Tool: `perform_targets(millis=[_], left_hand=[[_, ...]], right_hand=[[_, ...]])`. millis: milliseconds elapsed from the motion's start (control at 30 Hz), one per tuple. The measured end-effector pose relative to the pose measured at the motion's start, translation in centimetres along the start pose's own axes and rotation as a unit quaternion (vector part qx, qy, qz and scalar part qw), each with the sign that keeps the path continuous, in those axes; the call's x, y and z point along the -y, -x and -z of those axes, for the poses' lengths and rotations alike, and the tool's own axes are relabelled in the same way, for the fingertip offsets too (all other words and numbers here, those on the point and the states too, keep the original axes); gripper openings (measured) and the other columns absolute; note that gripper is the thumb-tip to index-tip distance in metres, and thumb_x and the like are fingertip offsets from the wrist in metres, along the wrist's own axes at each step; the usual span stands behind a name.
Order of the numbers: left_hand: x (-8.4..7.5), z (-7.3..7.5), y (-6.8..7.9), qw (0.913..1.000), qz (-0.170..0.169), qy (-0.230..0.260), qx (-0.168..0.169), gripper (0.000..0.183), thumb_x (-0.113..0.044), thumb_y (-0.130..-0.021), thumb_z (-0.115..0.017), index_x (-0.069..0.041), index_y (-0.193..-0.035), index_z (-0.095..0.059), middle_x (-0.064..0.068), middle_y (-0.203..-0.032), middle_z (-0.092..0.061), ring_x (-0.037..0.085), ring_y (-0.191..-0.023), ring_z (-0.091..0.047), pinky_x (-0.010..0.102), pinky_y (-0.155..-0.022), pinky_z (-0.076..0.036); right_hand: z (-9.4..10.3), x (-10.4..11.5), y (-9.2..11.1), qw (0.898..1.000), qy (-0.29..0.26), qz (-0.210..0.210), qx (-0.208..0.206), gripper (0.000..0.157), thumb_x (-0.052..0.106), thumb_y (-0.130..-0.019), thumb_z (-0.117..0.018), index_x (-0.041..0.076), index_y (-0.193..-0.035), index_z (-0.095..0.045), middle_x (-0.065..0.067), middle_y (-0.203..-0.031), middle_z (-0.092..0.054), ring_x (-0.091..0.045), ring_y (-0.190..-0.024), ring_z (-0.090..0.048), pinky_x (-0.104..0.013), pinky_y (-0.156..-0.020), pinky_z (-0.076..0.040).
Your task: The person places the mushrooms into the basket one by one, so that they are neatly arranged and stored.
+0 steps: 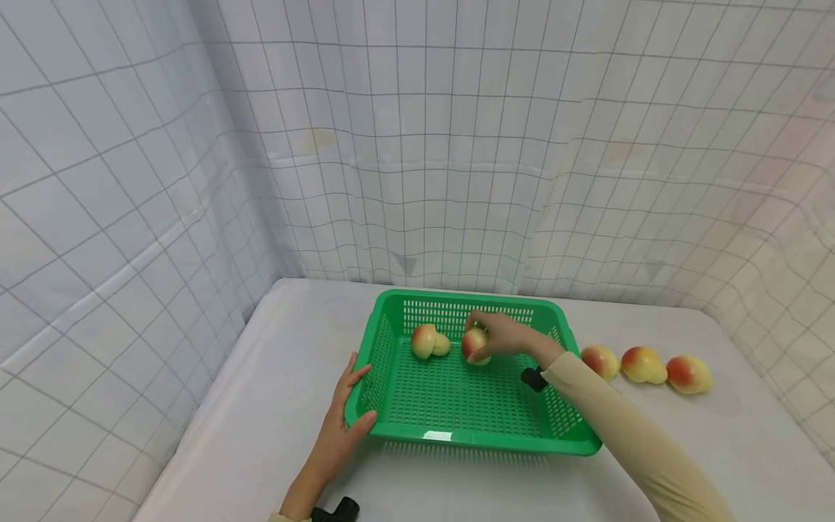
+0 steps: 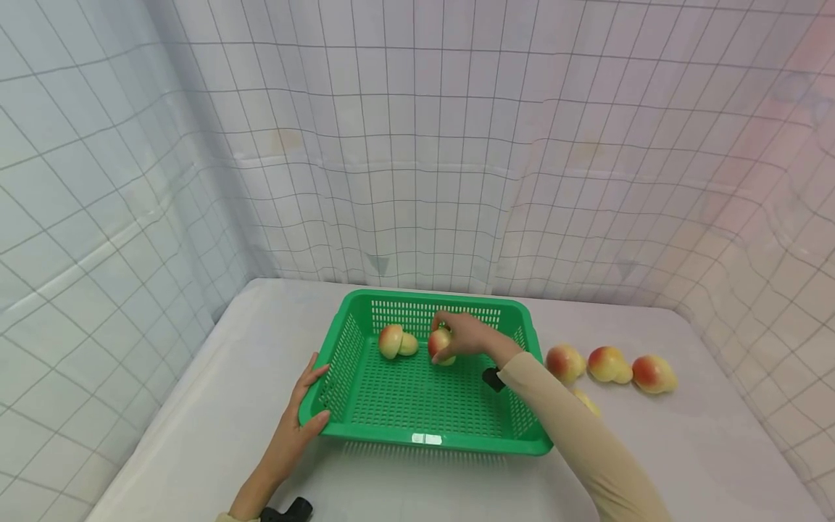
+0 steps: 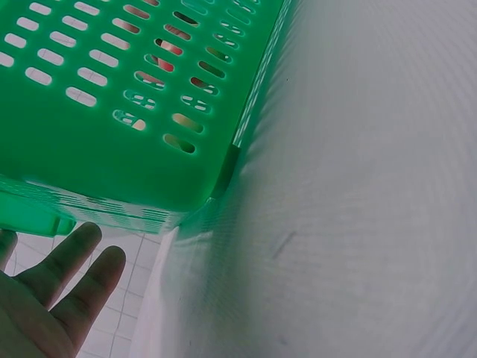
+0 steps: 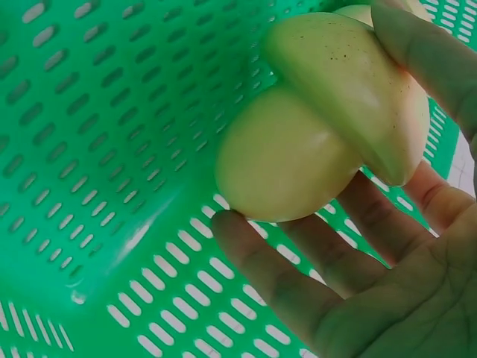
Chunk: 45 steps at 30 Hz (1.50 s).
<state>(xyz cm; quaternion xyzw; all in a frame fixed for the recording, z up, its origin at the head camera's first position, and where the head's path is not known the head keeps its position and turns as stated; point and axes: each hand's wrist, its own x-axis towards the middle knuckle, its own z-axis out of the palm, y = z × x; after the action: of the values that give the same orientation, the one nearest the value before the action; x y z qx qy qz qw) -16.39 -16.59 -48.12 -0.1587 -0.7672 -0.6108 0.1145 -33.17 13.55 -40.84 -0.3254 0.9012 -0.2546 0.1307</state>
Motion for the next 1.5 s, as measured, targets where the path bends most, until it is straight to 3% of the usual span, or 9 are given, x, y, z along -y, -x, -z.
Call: perform_targets(millis=[867,1500], left_hand=[[0.1,0.0,-0.1,1.0000,0.000,0.003,0.003,0.062,-0.007,-0.091,-0.054,-0.020,-0.147,-0.032,-0.005,-0.157,-0.003,0.026,-0.142,0.000,0.063,-0.102,-0.012],[0.0,0.1,-0.1,0.9999,-0.005,0.006,0.007,0.063,-0.005,-0.090,-0.055,-0.018,-0.147,-0.032,-0.003,-0.157,-0.003,0.027,-0.142,-0.001,0.064,-0.101,-0.014]], right_hand=[[-0.8,-0.1,-0.2,1.000,0.010,-0.005,0.001,0.050,0.026,-0.074,-0.082,0.010,-0.113,-0.055,-0.005,-0.102,-0.059,-0.019,-0.084,-0.054,-0.035,-0.069,-0.045],[-1.0,0.4,0.0,0.999,0.045,-0.017,-0.004,0.049,0.032,-0.077,-0.079,0.010,-0.113,-0.054,-0.001,-0.090,-0.058,-0.016,-0.074,-0.053,-0.033,-0.062,-0.044]])
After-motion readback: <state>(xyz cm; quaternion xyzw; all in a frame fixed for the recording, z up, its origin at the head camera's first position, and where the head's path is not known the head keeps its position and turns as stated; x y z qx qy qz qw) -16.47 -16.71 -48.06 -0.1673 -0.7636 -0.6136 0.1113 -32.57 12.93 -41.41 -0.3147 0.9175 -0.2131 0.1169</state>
